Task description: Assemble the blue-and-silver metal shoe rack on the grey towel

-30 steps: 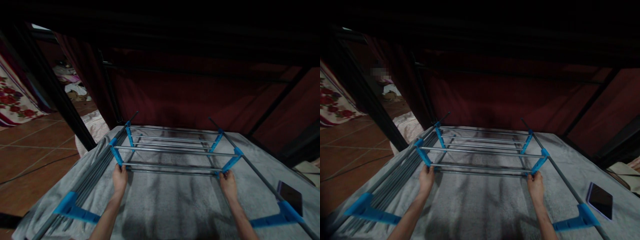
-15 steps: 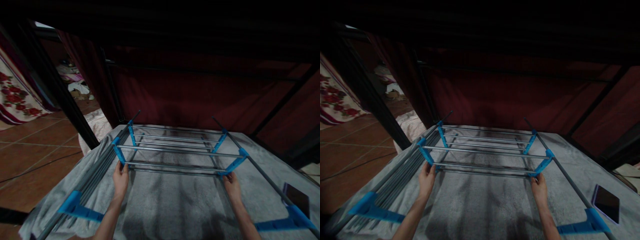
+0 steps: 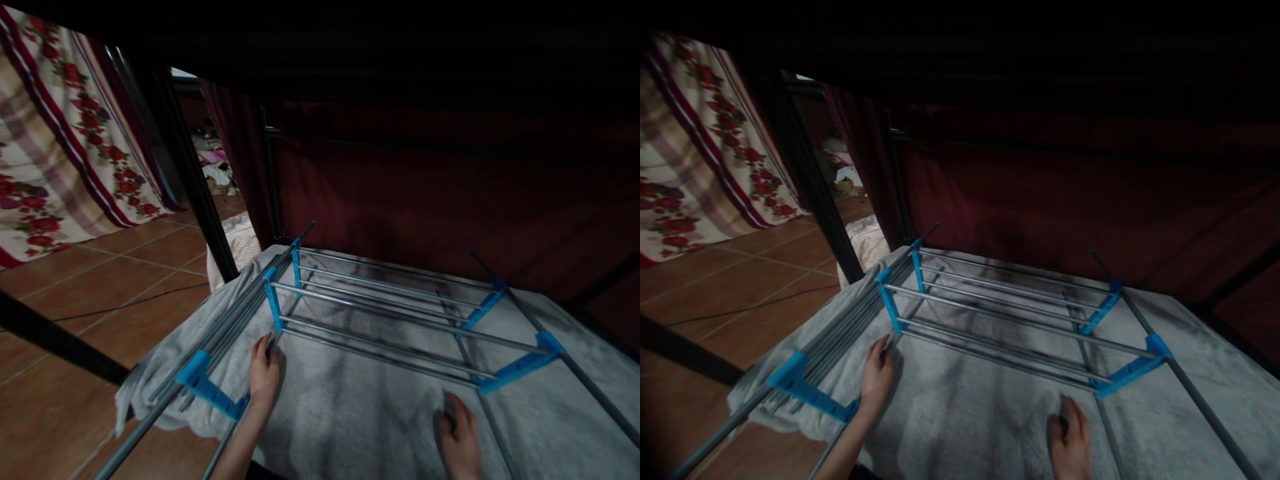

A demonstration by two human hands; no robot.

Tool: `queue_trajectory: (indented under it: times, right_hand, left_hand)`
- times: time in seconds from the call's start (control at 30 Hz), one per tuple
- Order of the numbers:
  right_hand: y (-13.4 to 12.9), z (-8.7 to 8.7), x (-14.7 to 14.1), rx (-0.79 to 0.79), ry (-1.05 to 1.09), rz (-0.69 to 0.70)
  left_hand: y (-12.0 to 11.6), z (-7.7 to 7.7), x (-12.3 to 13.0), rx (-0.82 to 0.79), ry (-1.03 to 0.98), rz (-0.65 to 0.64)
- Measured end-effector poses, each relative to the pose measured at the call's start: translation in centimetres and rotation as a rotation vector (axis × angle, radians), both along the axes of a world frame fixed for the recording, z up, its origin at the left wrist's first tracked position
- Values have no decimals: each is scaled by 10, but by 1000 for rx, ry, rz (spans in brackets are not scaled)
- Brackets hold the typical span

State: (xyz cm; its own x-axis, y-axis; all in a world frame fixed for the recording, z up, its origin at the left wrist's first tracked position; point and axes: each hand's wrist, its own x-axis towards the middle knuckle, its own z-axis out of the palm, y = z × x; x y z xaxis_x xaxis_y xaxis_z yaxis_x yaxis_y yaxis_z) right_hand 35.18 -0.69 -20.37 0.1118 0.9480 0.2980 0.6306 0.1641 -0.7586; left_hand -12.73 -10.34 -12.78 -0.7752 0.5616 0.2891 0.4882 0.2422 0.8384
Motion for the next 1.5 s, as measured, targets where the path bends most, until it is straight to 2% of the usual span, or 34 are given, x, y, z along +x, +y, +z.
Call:
queue_trajectory:
  times: [0.1, 0.17, 0.33, 0.43, 0.53, 0.77, 1.0, 1.1, 1.3, 1.5]
  right_hand:
    - [-18, -6, -20, 108, -233, 193]
    - [-23, -4, -27, 140, -307, 253]
    - [-21, -1, -28, 139, -337, 267]
    - [-21, 0, -27, 125, -337, 279]
    - [-23, 2, -29, 103, -318, 262]
    - [-23, 6, -32, 98, -270, 271]
    - [-22, 8, -34, 98, -257, 246]
    - [-22, 9, -35, 111, -298, 249]
    - [-24, 15, -35, 256, -464, 258]
    - [-25, 18, -30, 368, -581, 296]
  left_hand:
    - [-10, -6, 10, -22, 120, -69]
    - [-14, -10, 18, -71, 218, -109]
    - [-20, -12, 30, -367, 447, 31]
    - [-21, -3, 24, -582, 524, 22]
    - [-18, 8, 13, -666, 578, -14]
    - [-3, 17, 4, -683, 573, -65]
    - [-1, 18, 11, -690, 593, -28]
    - [-12, 10, 23, -631, 634, -19]
    - [-52, -13, 62, -404, 677, -195]
    - [-92, -19, 87, -359, 614, -319]
